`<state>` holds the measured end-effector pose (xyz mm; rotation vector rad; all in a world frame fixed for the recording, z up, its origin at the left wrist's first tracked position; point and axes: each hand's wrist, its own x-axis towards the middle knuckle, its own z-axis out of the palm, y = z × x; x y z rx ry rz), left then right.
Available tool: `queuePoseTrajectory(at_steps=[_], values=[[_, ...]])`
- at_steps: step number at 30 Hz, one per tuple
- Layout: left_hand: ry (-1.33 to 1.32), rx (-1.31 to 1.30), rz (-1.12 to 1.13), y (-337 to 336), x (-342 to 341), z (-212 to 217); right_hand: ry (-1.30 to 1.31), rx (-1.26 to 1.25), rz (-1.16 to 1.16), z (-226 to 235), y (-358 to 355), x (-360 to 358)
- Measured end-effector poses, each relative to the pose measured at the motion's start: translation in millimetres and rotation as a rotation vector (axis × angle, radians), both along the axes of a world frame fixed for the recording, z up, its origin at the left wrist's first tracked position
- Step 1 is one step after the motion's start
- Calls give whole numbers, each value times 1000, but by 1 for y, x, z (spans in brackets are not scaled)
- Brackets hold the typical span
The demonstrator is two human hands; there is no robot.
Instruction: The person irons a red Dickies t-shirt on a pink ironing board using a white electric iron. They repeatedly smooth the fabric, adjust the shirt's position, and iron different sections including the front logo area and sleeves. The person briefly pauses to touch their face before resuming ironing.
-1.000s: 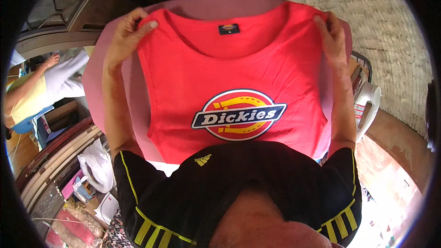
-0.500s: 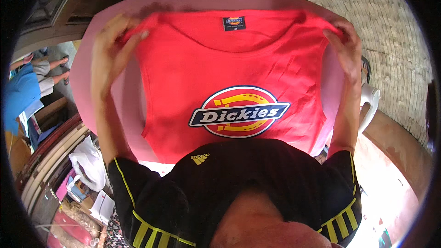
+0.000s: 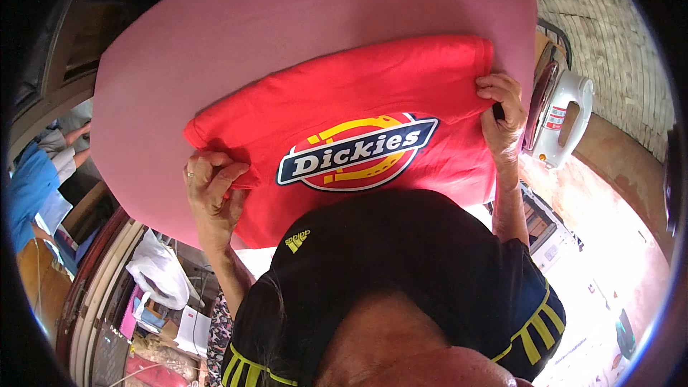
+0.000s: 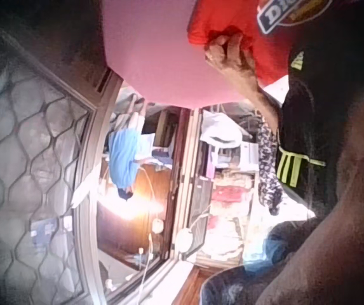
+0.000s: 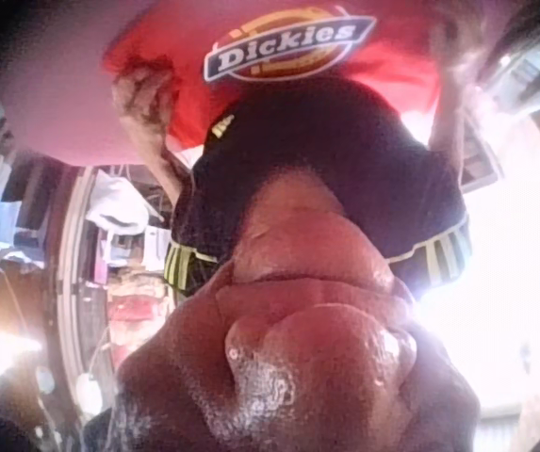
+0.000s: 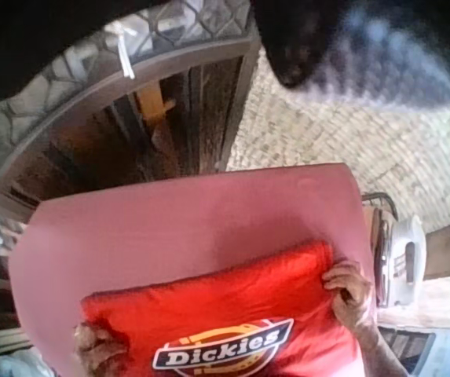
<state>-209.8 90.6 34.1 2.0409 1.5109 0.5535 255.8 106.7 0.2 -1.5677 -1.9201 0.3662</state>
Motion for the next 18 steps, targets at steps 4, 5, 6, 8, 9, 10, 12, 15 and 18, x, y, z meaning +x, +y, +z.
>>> queuePoseTrajectory(at_steps=[4, 5, 6, 8, 9, 10, 12, 15, 18], values=[[-43, 20, -41, 18, -13, 23, 99, -47, 50, 16, 20, 9], [-48, 33, -42, 25, -21, 29, 137, -66, 61, 19, 29, 11], [-106, -3, 46, 39, -33, 28, 316, -40, 46, 11, 37, 20], [-34, 80, 218, 75, -45, 30, 295, -94, -194, 16, 63, 27], [97, 201, 290, 98, -43, 34, 286, -43, -199, 25, 87, 19], [111, 398, 288, 114, -33, 35, 279, 7, -205, 35, 113, 2], [143, 784, 273, 137, 0, 38, 176, 125, -220, 40, 130, -24], [99, 451, 113, 103, 15, 11, -58, 243, -131, 38, 112, -41], [278, 345, 90, 80, 45, -25, -215, 149, 76, 12, 95, -46]])
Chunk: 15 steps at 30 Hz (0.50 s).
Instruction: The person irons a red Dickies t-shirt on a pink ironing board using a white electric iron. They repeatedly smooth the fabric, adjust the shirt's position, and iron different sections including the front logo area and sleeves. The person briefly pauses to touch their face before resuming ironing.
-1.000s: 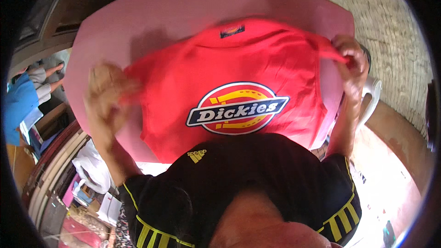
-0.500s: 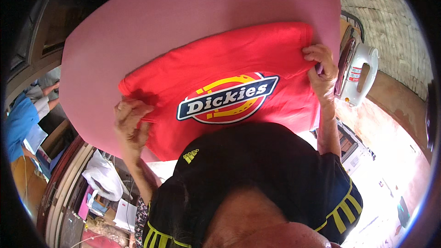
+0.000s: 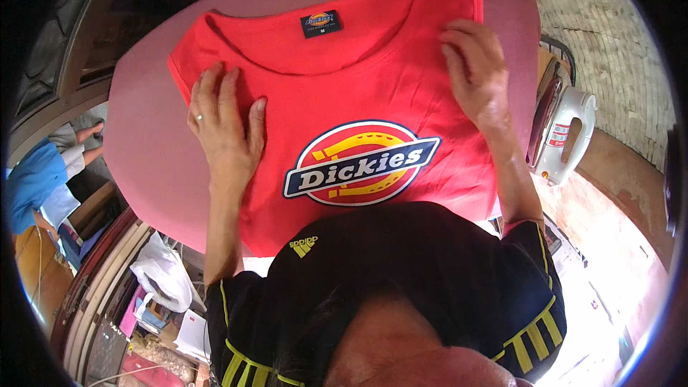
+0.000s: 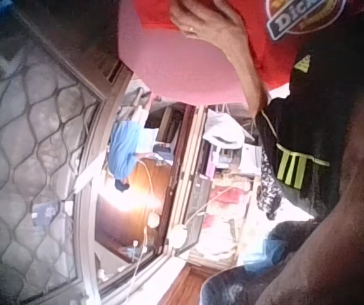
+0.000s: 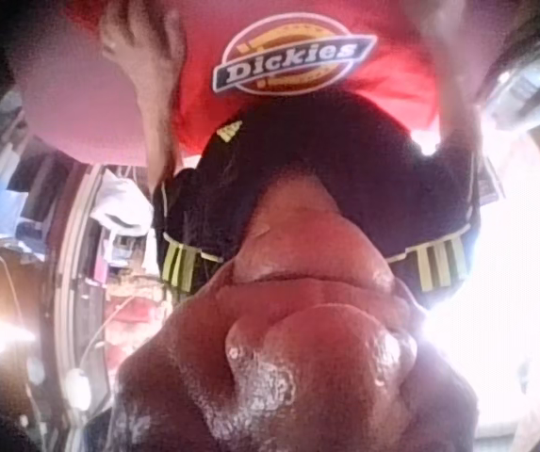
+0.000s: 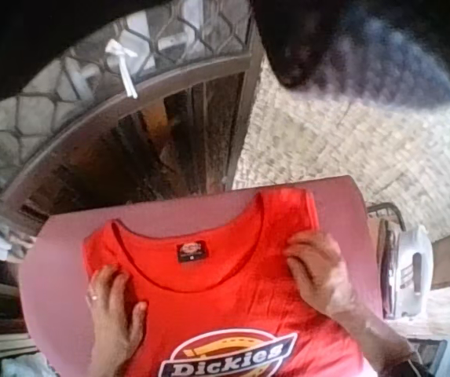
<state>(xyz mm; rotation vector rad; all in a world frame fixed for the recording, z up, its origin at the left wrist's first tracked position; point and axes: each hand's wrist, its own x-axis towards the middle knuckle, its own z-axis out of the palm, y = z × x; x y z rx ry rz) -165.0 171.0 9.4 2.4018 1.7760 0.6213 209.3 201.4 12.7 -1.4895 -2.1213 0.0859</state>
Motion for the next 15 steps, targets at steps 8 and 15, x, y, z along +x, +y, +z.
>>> queuePoseTrajectory(at_steps=[8, 15], values=[[283, 187, 13, 59, -27, -21, -314, 10, -75, -26, 33, 5], [140, 41, -25, 69, -46, -8, -359, -11, -151, -36, 62, 11]])
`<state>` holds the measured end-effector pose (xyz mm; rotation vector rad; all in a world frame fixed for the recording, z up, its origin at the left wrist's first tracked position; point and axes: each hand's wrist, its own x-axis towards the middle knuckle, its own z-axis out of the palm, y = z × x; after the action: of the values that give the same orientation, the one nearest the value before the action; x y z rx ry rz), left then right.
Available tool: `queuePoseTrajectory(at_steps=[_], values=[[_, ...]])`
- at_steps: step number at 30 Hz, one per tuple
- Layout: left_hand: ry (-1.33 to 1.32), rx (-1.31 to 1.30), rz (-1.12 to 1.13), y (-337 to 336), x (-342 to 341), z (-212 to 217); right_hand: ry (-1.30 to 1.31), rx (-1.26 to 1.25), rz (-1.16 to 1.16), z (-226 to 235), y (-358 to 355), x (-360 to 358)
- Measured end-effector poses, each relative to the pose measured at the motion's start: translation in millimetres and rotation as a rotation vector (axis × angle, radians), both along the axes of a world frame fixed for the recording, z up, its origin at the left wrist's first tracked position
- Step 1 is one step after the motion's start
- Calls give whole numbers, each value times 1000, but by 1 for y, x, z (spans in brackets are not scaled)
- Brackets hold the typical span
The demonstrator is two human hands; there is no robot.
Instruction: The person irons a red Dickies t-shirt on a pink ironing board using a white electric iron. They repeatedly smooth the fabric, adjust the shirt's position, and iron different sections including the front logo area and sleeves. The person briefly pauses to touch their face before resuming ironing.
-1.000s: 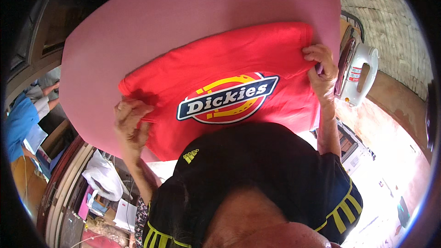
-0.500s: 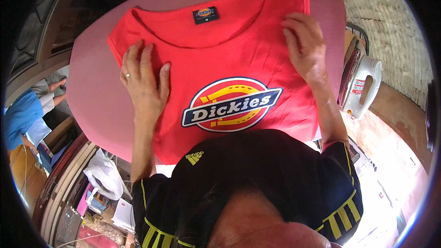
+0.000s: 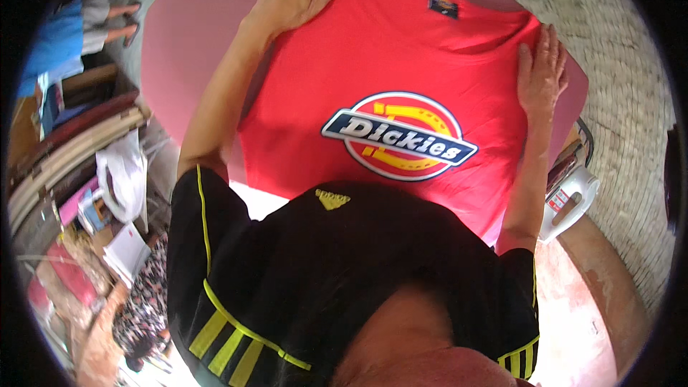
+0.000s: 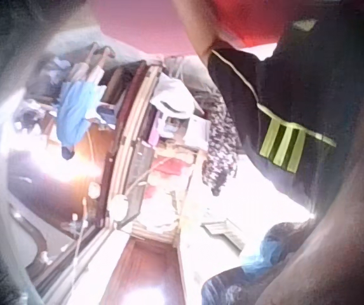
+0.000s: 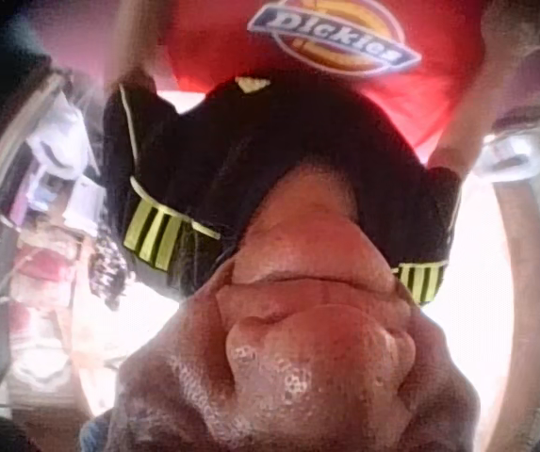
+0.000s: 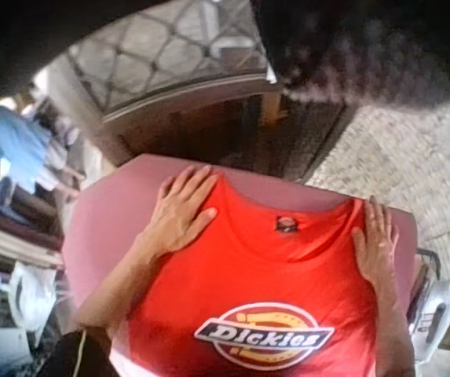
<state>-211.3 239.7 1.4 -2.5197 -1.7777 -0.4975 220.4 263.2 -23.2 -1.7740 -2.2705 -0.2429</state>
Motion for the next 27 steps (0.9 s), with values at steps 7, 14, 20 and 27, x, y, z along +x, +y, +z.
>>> queuePoseTrajectory(at_steps=[7, 14, 20, 27], values=[[-419, -53, 229, -101, -50, 10, 461, -6, 528, 30, -59, -120], [-514, -386, 611, -252, -42, 13, 166, -180, 837, 10, -119, -254], [-780, -320, 721, -267, -32, 4, 162, -53, 743, 21, -115, -261], [-454, 201, 311, -256, 14, -33, 135, -233, 687, 13, -205, -261]])
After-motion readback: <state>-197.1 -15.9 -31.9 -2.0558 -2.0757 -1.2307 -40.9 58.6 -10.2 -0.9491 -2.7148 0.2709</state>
